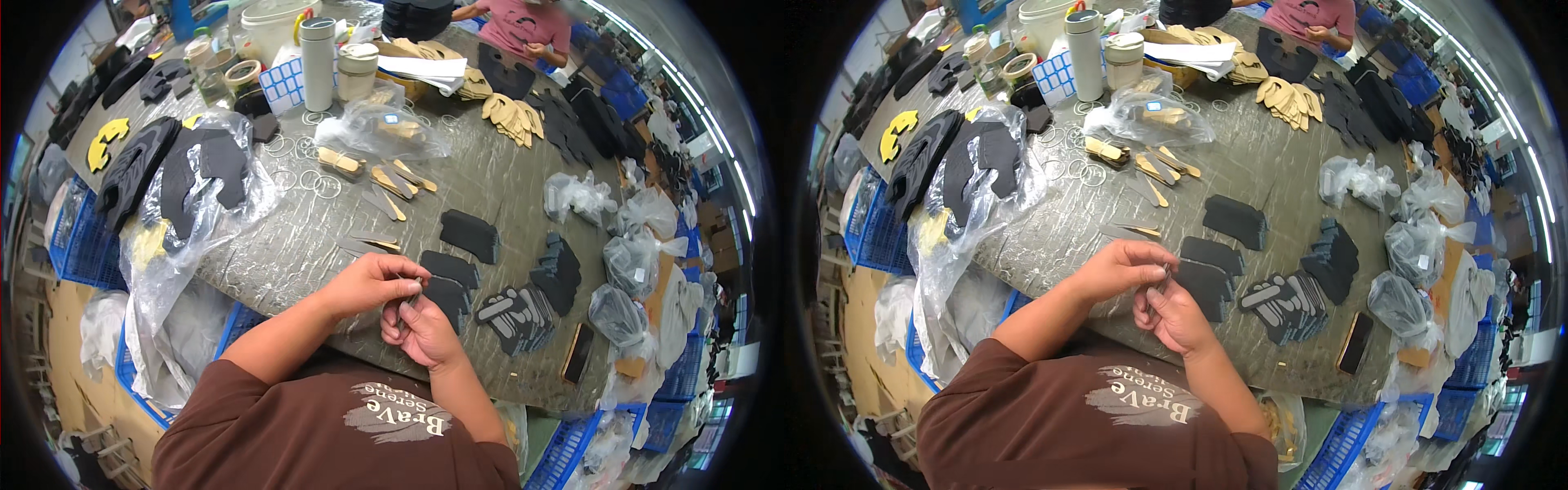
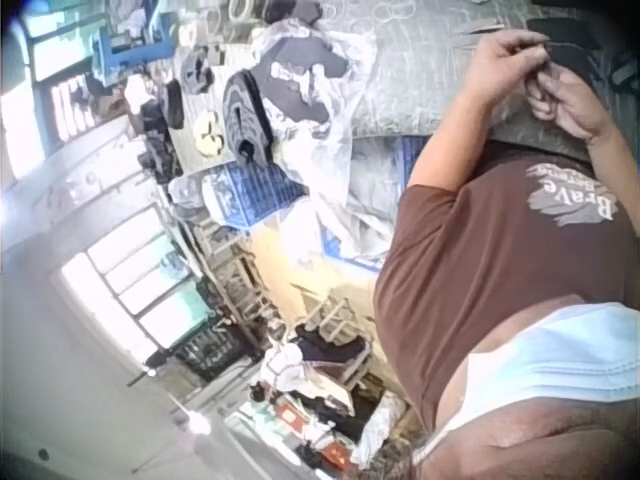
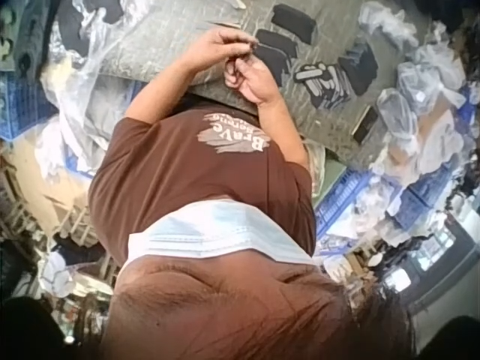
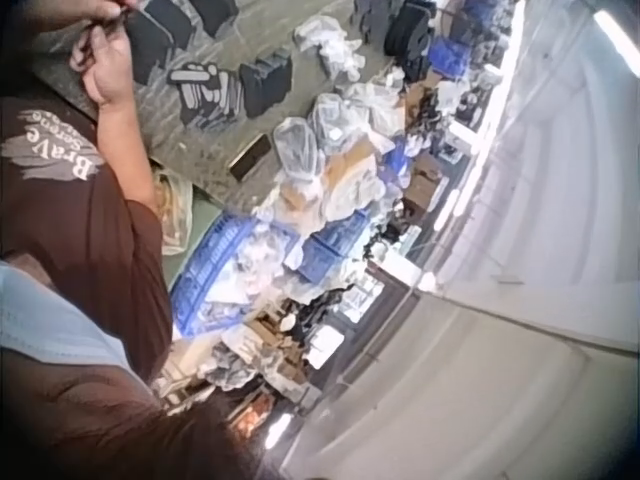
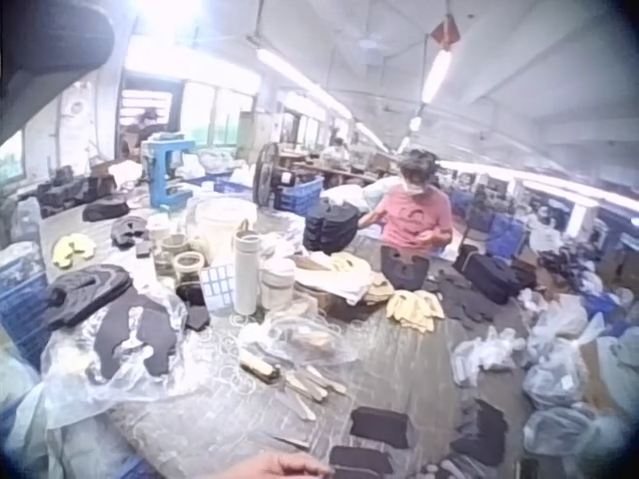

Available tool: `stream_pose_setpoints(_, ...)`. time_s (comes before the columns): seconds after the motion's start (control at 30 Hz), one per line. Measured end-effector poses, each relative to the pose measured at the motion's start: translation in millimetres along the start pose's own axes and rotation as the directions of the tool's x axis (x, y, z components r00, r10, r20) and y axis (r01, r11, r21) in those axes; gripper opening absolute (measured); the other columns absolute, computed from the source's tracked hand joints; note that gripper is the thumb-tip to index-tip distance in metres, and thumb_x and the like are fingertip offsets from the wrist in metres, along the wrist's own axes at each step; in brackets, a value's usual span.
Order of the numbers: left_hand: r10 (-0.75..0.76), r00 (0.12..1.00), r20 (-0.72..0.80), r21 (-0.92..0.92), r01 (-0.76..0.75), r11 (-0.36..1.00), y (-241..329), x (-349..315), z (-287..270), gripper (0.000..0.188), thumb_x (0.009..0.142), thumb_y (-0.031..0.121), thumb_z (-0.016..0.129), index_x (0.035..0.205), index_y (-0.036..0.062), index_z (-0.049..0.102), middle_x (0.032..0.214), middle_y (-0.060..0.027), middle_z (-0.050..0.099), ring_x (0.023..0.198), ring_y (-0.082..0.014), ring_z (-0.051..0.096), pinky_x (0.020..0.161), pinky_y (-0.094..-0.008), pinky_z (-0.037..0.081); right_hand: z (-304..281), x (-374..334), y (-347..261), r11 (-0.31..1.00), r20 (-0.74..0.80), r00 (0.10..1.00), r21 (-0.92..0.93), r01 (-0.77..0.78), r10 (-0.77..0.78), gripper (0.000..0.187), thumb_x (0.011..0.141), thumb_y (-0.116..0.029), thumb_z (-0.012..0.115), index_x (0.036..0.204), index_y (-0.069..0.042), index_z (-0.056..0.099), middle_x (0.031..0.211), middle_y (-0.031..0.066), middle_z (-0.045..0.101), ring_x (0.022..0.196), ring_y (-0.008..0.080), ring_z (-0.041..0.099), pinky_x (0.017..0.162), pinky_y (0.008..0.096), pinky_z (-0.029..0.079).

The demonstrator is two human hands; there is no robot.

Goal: Applying small adhesive or reinforcement strips to black fabric shoe upper components.

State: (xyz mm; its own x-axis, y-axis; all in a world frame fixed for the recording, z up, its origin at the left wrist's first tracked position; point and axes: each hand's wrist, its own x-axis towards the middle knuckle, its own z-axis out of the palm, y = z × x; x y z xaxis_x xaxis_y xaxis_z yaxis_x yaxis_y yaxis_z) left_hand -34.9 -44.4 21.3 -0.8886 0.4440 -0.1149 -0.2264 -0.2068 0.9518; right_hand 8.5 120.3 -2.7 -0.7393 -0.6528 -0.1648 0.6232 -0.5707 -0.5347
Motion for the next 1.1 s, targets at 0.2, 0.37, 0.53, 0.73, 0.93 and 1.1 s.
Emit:
stream_pose_setpoints(0.2, -0.168, 0.985, 0.024, -0.303, 0.168, 0.938, -12, 5, 13, 0.015, 0.084, 0.008, 0.066, 0.097, 0.0013, 0.068, 0.086, -0.0038, 0.066, 0.074, -0.0084, 0.059, 0.066, -0.0222, 0.049, -2, -25, -10, 0.999, -0.014, 1.0, 0.03, -0.015, 0.015, 0.023, 0.098, -0.02, 0.045, 0.112, -0.002, 0.046, 0.092, 0.0106, 0.057, 0.071, 0.0173, 0.055, 0.053, 0.0218, 0.037)
stream_pose_setpoints(0.37, -0.141, 0.99, 0.024, -0.162, 0.143, 0.976, -14, 9, 18, 0.014, 0.084, 0.007, 0.067, 0.096, 0.0009, 0.068, 0.085, -0.0037, 0.065, 0.072, -0.0086, 0.059, 0.063, -0.0223, 0.049, -10, -35, -13, 0.994, -0.022, 1.0, -0.106, 0.013, -0.016, 0.026, 0.098, -0.02, 0.042, 0.114, 0.001, 0.045, 0.099, 0.0144, 0.059, 0.076, 0.0183, 0.059, 0.05, 0.02, 0.037)
stream_pose_setpoints(0.53, -0.109, 0.992, 0.068, -0.043, 0.112, 0.993, -10, 7, 26, 0.012, 0.082, 0.005, 0.067, 0.093, 0.0, 0.069, 0.085, -0.0036, 0.065, 0.072, -0.0102, 0.06, 0.065, -0.0236, 0.049, -17, -40, -13, 1.0, 0.047, 0.999, -0.017, 0.002, -0.001, 0.025, 0.099, -0.019, 0.041, 0.112, 0.001, 0.047, 0.099, 0.0154, 0.059, 0.08, 0.0174, 0.059, 0.051, 0.0197, 0.037)
stream_pose_setpoints(0.73, 0.092, 0.996, 0.003, 0.259, -0.09, 0.962, -9, 3, 30, 0.009, 0.08, 0.005, 0.07, 0.088, 0.0006, 0.07, 0.083, -0.0049, 0.065, 0.071, -0.0109, 0.061, 0.064, -0.0247, 0.048, -5, -41, -13, 0.95, -0.257, 0.966, -0.298, -0.092, 0.013, 0.023, 0.099, -0.019, 0.039, 0.112, -0.001, 0.048, 0.094, 0.0113, 0.06, 0.072, 0.0109, 0.055, 0.054, 0.0195, 0.038)
stream_pose_setpoints(0.93, 0.178, 0.981, -0.078, 0.559, -0.105, 0.823, 7, -4, 36, 0.011, 0.075, 0.003, 0.071, 0.085, -0.0006, 0.069, 0.077, -0.005, 0.067, 0.075, -0.01, 0.062, 0.067, -0.0234, 0.048, -8, -34, -6, 0.923, -0.263, 0.947, -0.377, 0.076, -0.185, 0.02, 0.099, -0.016, 0.041, 0.113, -0.004, 0.048, 0.083, 0.0098, 0.061, 0.058, 0.0055, 0.045, 0.052, 0.017, 0.037)
stream_pose_setpoints(1.1, -0.057, 0.986, -0.156, 0.222, 0.091, 0.971, 8, -7, 28, 0.008, 0.077, 0.002, 0.07, 0.085, -0.0005, 0.068, 0.077, -0.0033, 0.067, 0.073, -0.009, 0.062, 0.065, -0.0227, 0.05, -2, -32, -8, 0.922, -0.288, 0.922, -0.358, 0.146, -0.258, 0.023, 0.096, -0.014, 0.047, 0.116, -0.004, 0.043, 0.085, 0.0167, 0.062, 0.048, 0.0038, 0.039, 0.046, 0.0136, 0.033)
